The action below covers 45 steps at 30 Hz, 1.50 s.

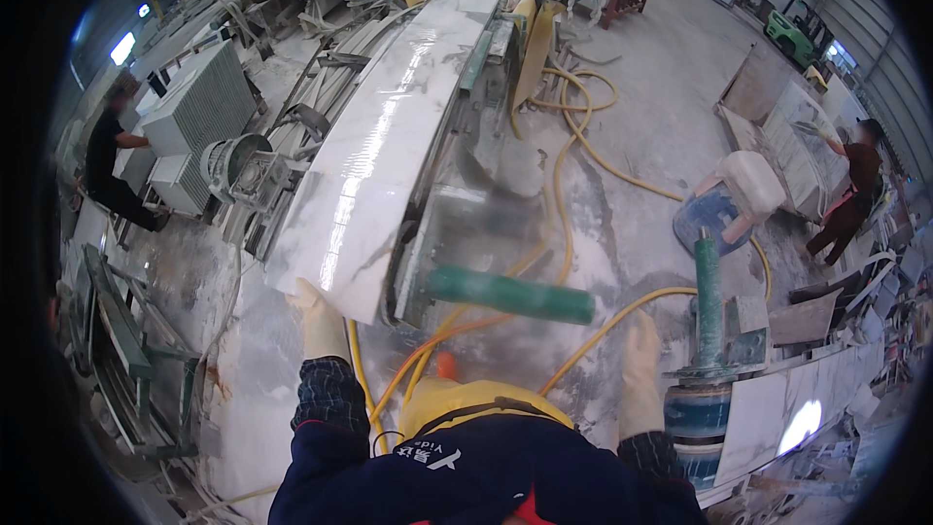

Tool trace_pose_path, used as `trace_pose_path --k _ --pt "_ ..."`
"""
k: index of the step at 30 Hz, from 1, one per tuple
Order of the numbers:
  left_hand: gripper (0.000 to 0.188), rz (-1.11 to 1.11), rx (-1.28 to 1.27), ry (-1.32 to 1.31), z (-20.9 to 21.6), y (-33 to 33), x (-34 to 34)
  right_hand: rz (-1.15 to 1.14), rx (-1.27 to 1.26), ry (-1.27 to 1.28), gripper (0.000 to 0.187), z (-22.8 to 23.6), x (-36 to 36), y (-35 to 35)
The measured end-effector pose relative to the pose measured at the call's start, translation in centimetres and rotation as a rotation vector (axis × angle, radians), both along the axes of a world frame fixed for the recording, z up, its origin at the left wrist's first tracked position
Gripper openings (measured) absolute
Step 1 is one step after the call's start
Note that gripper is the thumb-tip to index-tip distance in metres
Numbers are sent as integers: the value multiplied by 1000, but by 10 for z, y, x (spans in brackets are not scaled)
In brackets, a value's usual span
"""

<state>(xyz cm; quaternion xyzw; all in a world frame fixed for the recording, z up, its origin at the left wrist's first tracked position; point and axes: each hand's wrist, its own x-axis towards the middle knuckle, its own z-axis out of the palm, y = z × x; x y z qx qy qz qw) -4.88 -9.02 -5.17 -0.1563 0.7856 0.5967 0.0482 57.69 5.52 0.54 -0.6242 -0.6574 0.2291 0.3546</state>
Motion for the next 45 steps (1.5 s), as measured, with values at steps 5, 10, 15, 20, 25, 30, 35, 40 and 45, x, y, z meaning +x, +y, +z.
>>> trace_pose_path --k 5,10,15,20,25,30,35,40,45 --pt "63 -84 -176 42 29 17 35 208 -254 180 37 45 -165 11" --pt "62 36 -211 18 31 21 47 541 -407 73 38 54 -247 11" --pt "61 -18 -249 19 20 22 41 671 -564 234 51 66 -329 41" --pt "60 -62 -266 59 12 16 40 660 -691 411 64 77 -412 67" --pt "58 -139 -262 138 7 14 42 766 -621 614 70 32 -477 86" --pt "57 -190 -271 158 -6 8 56 775 -566 391 64 23 -485 91" --pt "56 -238 -280 166 -13 -7 73 774 -606 459 64 28 -487 84" --pt "55 -295 -271 186 -11 -11 71 653 -596 341 67 22 -493 72" --pt "54 -355 -259 202 -2 -2 66 670 -523 233 68 44 -485 55"
